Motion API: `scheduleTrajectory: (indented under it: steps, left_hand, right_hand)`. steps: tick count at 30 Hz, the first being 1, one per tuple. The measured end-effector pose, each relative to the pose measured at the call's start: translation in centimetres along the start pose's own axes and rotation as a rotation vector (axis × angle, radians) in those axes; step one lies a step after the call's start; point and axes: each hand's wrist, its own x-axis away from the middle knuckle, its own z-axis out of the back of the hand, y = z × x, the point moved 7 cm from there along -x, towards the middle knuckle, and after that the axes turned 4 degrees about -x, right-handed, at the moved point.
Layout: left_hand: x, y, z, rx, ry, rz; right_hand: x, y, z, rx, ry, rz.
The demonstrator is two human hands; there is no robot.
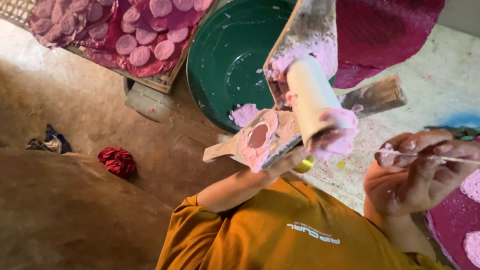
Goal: The person prepares pink round cookies by applying pink dough using a wooden tool and a thin stick, then places them onto a large round tray for drying.
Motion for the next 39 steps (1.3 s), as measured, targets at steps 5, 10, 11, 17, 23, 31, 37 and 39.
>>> scheduleTrajectory:
  steps: [5, 10, 11, 17, 23, 31, 37, 39]
  left_hand:
    - [1.0, -2.8, 0.2, -0.229, -0.011, -0.038]
    - [1.5, -3.7, 0.1, -0.180, 0.008, -0.019]
    - [1.6, -3.8, -0.2, -0.164, 0.009, -0.010]
    - [1.5, -5.6, -1.6, 0.059, 0.009, 0.056]
    - [0.1, -6.3, -3.0, 0.265, 0.054, 0.195]
    - [-2.5, 0.2, -9.1, 1.234, -0.128, 0.154]
    - [-4.0, 1.6, -13.8, 1.498, -0.260, 0.308]
    - [-4.2, 1.7, -14.8, 1.571, -0.302, 0.372]
  right_hand:
    - [-0.2, -1.2, -1.5, 0.088, -0.139, 0.125]
    - [-0.7, -0.9, -2.9, 0.042, -0.190, -0.098]
    - [-0.7, -0.4, -2.8, 0.037, -0.187, -0.199]
    - [1.3, -0.7, -3.6, 0.047, -0.322, -0.322]
    - [-0.7, -3.7, 0.5, -0.158, 0.041, -0.289]
    - [0.8, -6.3, 3.2, -0.217, 0.050, -0.338]
    - [1.8, -8.0, 4.3, -0.205, 0.140, -0.346]
    - [1.8, -8.4, 4.2, -0.228, 0.169, -0.352]
